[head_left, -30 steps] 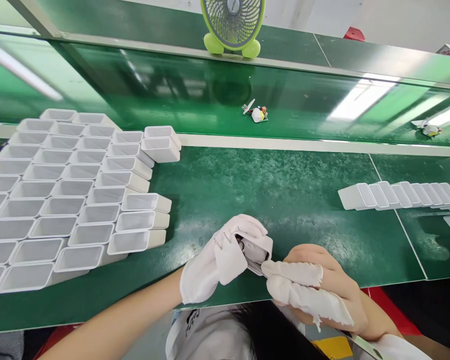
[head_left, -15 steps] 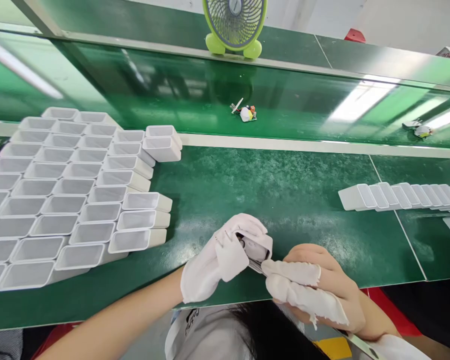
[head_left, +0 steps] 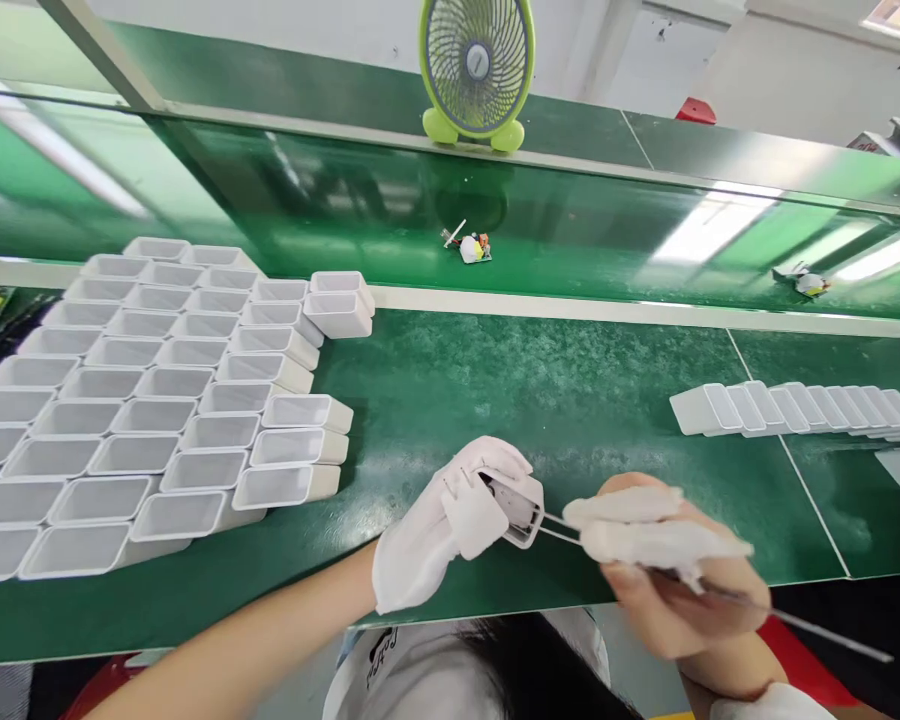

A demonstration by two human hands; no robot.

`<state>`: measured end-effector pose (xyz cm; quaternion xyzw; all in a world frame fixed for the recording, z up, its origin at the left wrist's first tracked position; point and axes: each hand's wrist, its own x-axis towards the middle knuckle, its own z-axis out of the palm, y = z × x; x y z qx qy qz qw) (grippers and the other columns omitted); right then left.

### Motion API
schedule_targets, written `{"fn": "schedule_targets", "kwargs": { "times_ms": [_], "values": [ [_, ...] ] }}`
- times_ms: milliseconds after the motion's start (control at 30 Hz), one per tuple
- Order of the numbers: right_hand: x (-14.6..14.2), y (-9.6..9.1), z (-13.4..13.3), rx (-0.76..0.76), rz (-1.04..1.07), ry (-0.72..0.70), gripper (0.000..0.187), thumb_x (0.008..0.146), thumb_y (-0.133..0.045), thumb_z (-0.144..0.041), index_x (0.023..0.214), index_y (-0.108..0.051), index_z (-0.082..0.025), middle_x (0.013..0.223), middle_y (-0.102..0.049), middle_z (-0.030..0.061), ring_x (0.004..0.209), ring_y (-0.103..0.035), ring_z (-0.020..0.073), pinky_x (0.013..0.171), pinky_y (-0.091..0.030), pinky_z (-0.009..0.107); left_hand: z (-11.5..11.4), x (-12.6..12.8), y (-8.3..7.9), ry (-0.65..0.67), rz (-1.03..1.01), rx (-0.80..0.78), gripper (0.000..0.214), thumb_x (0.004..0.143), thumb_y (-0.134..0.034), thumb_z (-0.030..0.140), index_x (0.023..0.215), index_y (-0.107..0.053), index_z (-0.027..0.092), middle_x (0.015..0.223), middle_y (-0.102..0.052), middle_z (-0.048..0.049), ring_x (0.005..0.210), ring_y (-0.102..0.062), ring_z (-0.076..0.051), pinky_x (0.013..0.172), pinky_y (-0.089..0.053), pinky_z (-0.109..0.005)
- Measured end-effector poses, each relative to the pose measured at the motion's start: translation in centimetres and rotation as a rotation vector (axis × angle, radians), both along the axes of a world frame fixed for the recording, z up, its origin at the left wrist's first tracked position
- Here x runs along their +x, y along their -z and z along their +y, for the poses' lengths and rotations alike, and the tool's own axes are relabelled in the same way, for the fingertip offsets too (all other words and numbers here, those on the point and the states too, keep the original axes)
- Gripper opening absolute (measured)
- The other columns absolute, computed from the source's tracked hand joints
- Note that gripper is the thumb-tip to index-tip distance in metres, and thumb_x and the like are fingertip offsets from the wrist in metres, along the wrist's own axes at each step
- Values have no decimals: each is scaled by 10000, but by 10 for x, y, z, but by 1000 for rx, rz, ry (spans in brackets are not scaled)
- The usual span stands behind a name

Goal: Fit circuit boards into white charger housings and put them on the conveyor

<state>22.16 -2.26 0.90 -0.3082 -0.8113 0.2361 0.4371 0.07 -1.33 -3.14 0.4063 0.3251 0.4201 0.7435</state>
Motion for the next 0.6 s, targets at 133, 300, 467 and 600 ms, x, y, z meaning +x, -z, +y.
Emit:
{"fn": "schedule_targets", "kwargs": {
  "times_ms": [133,300,467,600],
  "values": [
    [3,-13,13,125,9,184,223,974,-499,-164,1022,-695,-260,939,-701,94,867,-667,264,683,-569,415,1,1,1,-103,-2,-16,500,806,-727,661,1024,-674,214,938,-707,-65,790,-676,-224,672,-538,-335],
    [-24,-10,26,-70,-505,92,99,919,-637,-310,884,-604,-224,918,-620,55,628,-600,157,550,-538,288,14,7,13,-211,112,122,393,978,-519,546,957,-661,180,946,-679,-63,835,-628,-199,732,-502,-321],
    [-50,-4,76,-157,-649,94,103,890,-648,-324,904,-606,-231,893,-680,35,739,-661,200,720,-540,322,21,4,11,-355,391,186,414,993,-438,466,1261,-543,169,1183,-629,-133,935,-647,-232,831,-543,-401],
    [-56,-12,165,-269,-668,463,213,923,-623,-405,963,-592,-198,884,-685,55,757,-638,203,673,-492,298,24,-3,5,-482,892,358,518,945,-538,351,1424,-457,174,1431,-491,-187,1111,-625,-277,1015,-491,-499]
  ]
}}
